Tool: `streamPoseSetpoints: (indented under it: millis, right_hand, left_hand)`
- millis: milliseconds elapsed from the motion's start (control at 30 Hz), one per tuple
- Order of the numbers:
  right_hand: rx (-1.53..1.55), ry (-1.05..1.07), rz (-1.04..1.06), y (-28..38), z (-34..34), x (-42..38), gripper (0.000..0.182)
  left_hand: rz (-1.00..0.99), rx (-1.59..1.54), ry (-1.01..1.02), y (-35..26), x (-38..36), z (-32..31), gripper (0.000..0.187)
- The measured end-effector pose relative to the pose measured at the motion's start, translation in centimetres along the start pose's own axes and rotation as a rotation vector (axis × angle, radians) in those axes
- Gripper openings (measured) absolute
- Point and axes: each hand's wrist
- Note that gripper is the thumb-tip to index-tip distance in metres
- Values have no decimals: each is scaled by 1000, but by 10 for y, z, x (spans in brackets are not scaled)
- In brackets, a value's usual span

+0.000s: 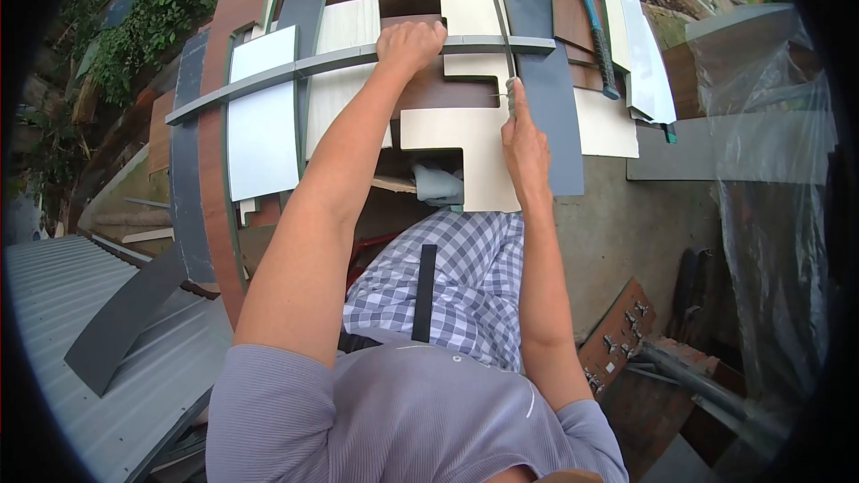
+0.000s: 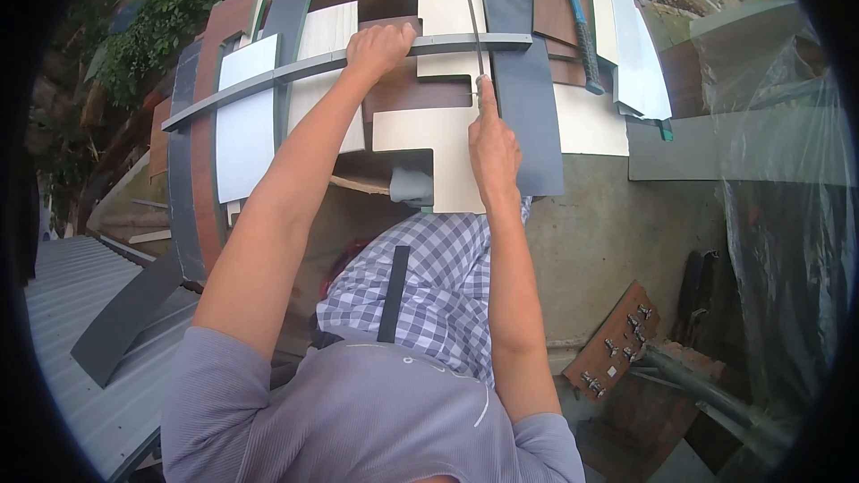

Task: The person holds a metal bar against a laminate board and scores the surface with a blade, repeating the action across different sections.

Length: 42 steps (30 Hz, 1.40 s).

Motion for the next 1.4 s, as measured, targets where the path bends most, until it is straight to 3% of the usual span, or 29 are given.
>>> streamPoseSetpoints:
  millis: [267, 900, 1400]
  right_hand:
    - [38, -29, 10, -17, -3, -51, 61]
    - [2, -40, 38, 8, -11, 38, 61]
    - [69, -42, 42, -17, -7, -35, 59]
  left_hand:
    - [6, 15, 22, 0, 0, 1, 58]
    - [33, 24, 33, -1, 1, 2, 60]
    - [16, 15, 26, -3, -3, 4, 58]
Point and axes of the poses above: each hand's wrist, its own x-axis towards the middle knuckle, its own z-axis out of the back of the hand, y = z × x, and after that the axes turned 10 degrees about -x, right-handed
